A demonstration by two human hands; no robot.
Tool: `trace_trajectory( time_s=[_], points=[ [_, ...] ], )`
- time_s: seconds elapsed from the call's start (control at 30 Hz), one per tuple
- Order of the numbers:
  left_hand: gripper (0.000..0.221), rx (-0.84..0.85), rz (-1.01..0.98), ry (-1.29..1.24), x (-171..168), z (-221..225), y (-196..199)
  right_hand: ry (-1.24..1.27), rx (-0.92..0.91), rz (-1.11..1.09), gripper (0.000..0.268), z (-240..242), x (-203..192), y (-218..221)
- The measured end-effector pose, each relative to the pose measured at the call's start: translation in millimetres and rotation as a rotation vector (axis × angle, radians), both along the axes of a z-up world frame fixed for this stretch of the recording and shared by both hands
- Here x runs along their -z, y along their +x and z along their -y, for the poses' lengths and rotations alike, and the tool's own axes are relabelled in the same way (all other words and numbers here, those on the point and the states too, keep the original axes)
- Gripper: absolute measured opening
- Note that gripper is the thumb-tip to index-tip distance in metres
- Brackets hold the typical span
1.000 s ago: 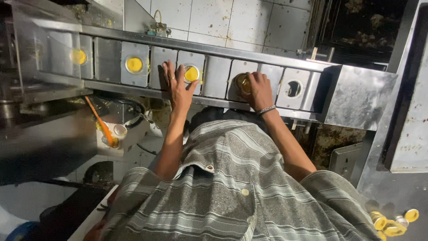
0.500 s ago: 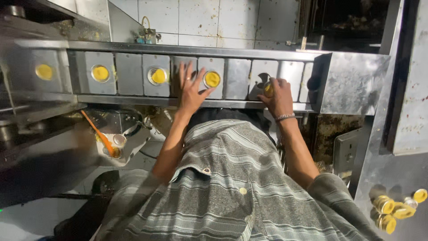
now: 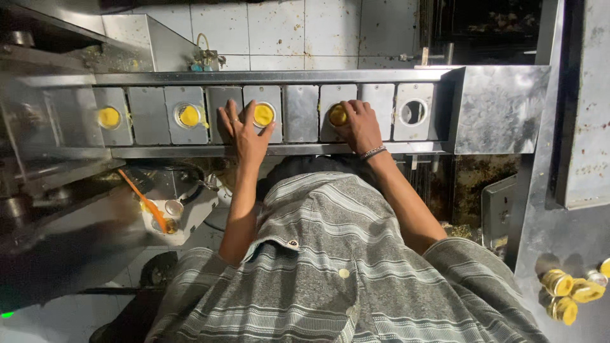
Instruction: The person places tart shells into a conveyor machine and then organizes them on a metal tray.
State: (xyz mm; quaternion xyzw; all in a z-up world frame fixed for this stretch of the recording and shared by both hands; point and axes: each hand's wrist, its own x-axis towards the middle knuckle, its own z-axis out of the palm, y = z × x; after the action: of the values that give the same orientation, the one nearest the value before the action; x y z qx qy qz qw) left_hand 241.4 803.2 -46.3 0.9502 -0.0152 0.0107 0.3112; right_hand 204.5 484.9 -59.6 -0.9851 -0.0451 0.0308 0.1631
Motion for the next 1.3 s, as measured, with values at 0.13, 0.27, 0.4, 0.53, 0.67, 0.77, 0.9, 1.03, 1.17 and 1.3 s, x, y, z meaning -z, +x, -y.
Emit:
trace_trajectory(
  time_s=[0.13,0.27,0.4,0.53,0.67,0.77,0.9,1.03,1.17,1.3],
  points=[
    [0.076,-0.05,-0.083,0.041,-6.7,-14.9,3.5,0.179,-0.064,-0.002,0.067,-16.7,-8.4,11.2],
    [0.072,-0.123,-0.181,-0.043,-33.4,-13.7,8.5,0.346,-0.165,-0.031,0.062,-23.3,-17.2,22.7],
    [0.07,-0.185,-0.129,0.019,-31.1,-7.0,12.3,0.214,-0.245,0.05,0.061,-38.4,-4.8,25.7],
    [0.048,-0.145,-0.042,-0.015,-29.1,14.2,17.7,0.178,-0.341,0.029,0.055,-56.6,-22.6,22.8],
    [0.019,0.13,0.263,-0.144,-37.6,38.8,22.7,0.289,-0.474,-0.19,0.043,-68.8,-20.6,13.7],
    [0.012,0.224,0.251,-0.162,-23.4,73.5,17.7,0.244,-0.503,-0.251,0.034,-76.3,1.3,7.9],
    [0.01,0.356,0.141,-0.197,-38.0,84.3,7.1,0.174,-0.539,-0.164,0.021,-69.8,-11.3,7.2],
    [0.009,0.349,0.068,-0.175,-38.2,77.8,7.7,0.223,-0.459,-0.214,0.027,-54.1,-36.7,6.2],
    [0.009,0.344,0.024,-0.174,-36.2,72.0,12.5,0.203,-0.293,-0.345,0.036,-38.6,-36.4,4.2],
    [0.011,0.372,0.06,-0.109,-11.6,76.9,9.9,0.205,-0.253,-0.36,0.029,-29.0,-45.1,-1.7]
  ],
)
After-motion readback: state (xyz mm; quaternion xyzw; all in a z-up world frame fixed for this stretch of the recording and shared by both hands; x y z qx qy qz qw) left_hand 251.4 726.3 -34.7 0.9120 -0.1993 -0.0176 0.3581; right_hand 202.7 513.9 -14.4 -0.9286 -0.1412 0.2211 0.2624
